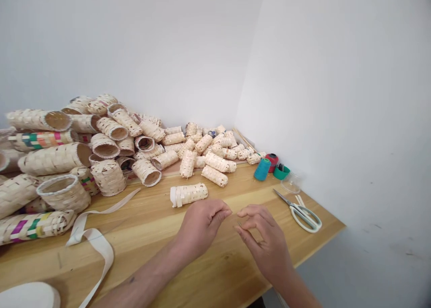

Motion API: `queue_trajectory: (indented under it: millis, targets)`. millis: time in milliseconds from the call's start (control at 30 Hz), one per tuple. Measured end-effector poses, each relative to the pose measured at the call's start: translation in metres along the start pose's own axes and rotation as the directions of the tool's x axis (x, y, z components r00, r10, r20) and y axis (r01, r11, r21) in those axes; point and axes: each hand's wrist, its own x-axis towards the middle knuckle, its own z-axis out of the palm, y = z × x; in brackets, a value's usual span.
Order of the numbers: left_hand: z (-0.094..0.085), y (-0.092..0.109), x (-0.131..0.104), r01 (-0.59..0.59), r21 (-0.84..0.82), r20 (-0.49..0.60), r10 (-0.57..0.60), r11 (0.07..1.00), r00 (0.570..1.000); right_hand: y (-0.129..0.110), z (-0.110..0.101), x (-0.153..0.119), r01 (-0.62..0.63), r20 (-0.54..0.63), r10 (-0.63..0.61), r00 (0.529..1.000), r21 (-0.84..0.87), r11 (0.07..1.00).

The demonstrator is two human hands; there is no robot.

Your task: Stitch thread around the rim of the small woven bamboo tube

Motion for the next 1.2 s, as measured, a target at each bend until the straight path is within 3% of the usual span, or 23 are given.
queue_trajectory:
  millis: [133, 300, 433, 600, 867, 967, 1100, 1200]
  targets:
    - [0.003, -0.001, -0.002, -0.001, 0.004, 0.021, 0.001, 1.000, 1.000, -0.002, 0.001, -0.002, -0.002, -0.052, 0.004, 0.999, 0.042, 0.999]
    - [0.006, -0.002, -0.010, 0.027, 0.101, 0.094, -0.037, 0.995, 0.995, 0.000, 0.002, -0.014, -0.108, -0.041, 0.108, 0.993, -0.006, 0.994]
    - [0.005, -0.010, -0.024, 0.015, 0.254, 0.149, -0.055, 0.967, 0.987, 0.004, 0.003, -0.027, -0.144, 0.061, 0.147, 0.987, -0.044, 0.989]
    - [0.001, -0.028, -0.045, 0.058, 0.331, 0.139, -0.110, 0.942, 0.984, 0.003, 0.010, -0.040, -0.120, 0.183, 0.121, 0.976, -0.018, 0.993]
    - [-0.002, -0.041, -0.066, 0.103, 0.496, 0.177, -0.216, 0.862, 0.960, 0.007, 0.025, -0.055, -0.198, 0.375, 0.195, 0.906, -0.033, 0.980]
    - [-0.004, -0.043, -0.068, 0.128, 0.481, 0.196, -0.249, 0.867, 0.949, 0.013, 0.028, -0.061, -0.201, 0.411, 0.205, 0.888, -0.053, 0.978]
    - [-0.021, -0.033, -0.070, 0.014, 0.409, 0.171, -0.092, 0.912, 0.981, 0.009, 0.006, -0.050, -0.099, 0.327, 0.130, 0.936, -0.110, 0.989]
    - [-0.046, -0.015, -0.086, -0.011, 0.423, -0.028, 0.025, 0.906, 0.999, -0.005, -0.037, -0.037, -0.055, 0.181, 0.079, 0.980, -0.135, 0.989]
